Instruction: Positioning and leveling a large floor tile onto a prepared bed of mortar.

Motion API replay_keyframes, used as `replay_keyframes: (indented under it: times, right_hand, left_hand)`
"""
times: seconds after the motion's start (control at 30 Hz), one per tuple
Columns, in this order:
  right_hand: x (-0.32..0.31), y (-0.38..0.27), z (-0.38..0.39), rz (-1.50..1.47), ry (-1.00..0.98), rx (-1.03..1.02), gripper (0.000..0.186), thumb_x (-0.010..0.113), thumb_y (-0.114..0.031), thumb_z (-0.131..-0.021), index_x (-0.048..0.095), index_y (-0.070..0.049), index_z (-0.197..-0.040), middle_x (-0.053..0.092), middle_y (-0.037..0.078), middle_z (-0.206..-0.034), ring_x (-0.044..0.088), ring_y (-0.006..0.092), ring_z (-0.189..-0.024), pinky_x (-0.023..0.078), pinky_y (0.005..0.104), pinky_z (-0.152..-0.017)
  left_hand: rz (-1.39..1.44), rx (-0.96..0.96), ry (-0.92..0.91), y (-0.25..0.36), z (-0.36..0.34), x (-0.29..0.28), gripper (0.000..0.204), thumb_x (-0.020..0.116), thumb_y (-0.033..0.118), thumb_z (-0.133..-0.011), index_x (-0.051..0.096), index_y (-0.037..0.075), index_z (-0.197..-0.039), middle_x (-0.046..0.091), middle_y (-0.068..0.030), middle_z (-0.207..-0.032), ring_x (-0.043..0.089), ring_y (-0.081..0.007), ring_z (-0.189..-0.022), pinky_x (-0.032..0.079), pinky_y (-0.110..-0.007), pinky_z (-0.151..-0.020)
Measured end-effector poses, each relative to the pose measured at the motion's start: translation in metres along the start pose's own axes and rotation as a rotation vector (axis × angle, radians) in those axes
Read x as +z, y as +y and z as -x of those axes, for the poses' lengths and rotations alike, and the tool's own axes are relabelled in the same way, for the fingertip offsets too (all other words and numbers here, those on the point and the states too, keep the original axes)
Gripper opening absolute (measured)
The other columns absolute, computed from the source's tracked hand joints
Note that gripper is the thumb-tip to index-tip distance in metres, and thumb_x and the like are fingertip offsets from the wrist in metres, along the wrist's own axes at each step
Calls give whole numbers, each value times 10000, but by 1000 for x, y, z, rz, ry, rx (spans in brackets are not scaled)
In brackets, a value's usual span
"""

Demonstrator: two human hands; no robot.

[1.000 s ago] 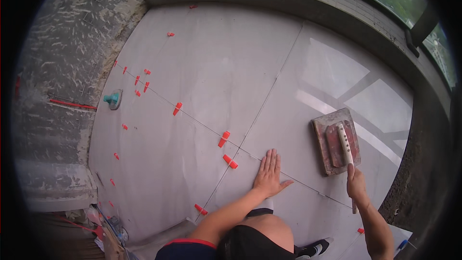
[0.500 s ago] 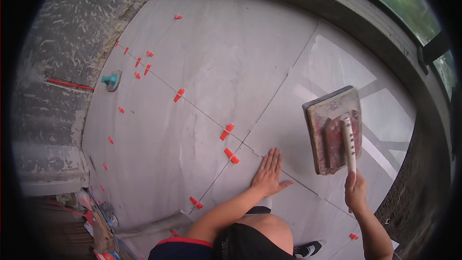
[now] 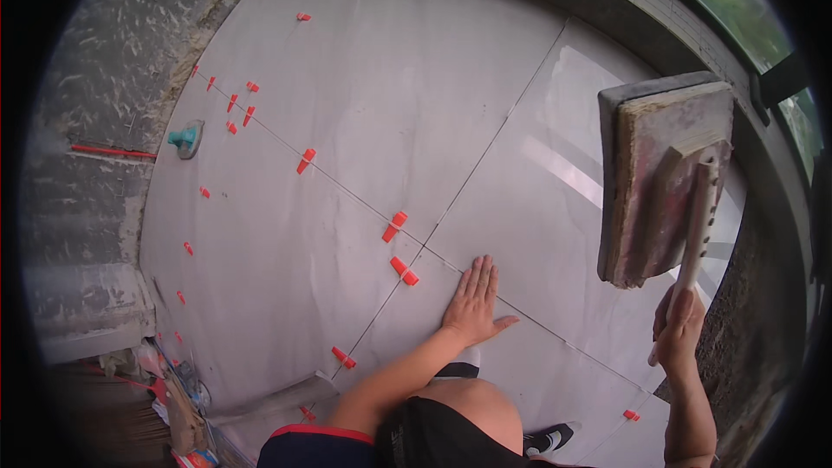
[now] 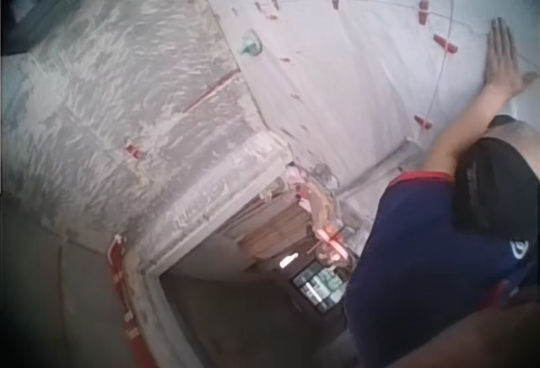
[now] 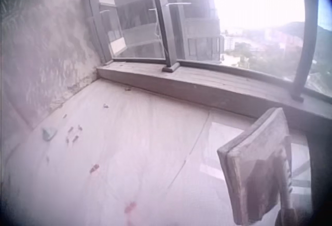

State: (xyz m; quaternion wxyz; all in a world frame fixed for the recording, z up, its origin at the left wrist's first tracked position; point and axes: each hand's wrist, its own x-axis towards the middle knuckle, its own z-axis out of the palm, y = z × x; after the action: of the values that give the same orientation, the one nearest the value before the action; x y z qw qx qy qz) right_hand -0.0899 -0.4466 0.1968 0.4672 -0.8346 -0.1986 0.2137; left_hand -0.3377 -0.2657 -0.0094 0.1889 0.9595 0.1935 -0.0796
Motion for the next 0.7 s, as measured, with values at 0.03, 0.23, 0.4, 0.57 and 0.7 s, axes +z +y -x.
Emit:
replay_keyframes:
  times: [0.03, 0.23, 0.4, 0.57, 0.7]
  right_hand:
    - [23, 20, -5, 212, -38, 97, 618, 359, -570, -1044, 472, -42, -742, 449, 18, -523, 468, 106, -443, 367, 299, -422]
    - [103, 91, -43, 520, -397, 260, 710, 414, -602, -1011, 648, 57, -887, 634, 278, -742, 632, 457, -735, 498, 496, -707]
    - [78, 86, -16, 278, -328, 499, 673, 454, -607, -1004, 608, 13, -791, 565, 113, -597, 567, 252, -484, 475, 404, -491]
    - [20, 78, -10, -82, -92, 630, 578, 477, -594, -1002, 469, -97, -709, 454, 7, -560, 453, 128, -413, 375, 317, -393]
    - [-43, 36, -28, -81, 167, 575, 579, 470, -628, -990, 480, -95, -762, 449, -7, -588, 444, 103, -425, 357, 283, -381]
  left_hand:
    - [10, 3, 11, 0, -1, -1, 1144, 471, 747, -876, 153, -145, -1518, 90, -324, -1616, 64, -422, -1527, 78, -496, -1237]
    - [64, 22, 9, 0, 2, -7, 1108, 494, 711, -892, 168, -146, -1514, 87, -327, -1615, 56, -432, -1524, 75, -503, -1236]
    - [86, 0, 37, 8, -9, -12, 1044, 492, 643, -931, 150, -151, -1515, 73, -333, -1613, 48, -440, -1522, 69, -510, -1234]
    - [29, -172, 157, -6, -114, -26, 978, 445, 580, -975, 114, -167, -1513, 44, -332, -1617, -7, -421, -1529, 20, -497, -1237]
    - [-26, -118, 264, -27, -186, -41, 983, 415, 594, -979, 106, -173, -1510, 32, -336, -1617, -26, -417, -1529, -4, -486, -1237]
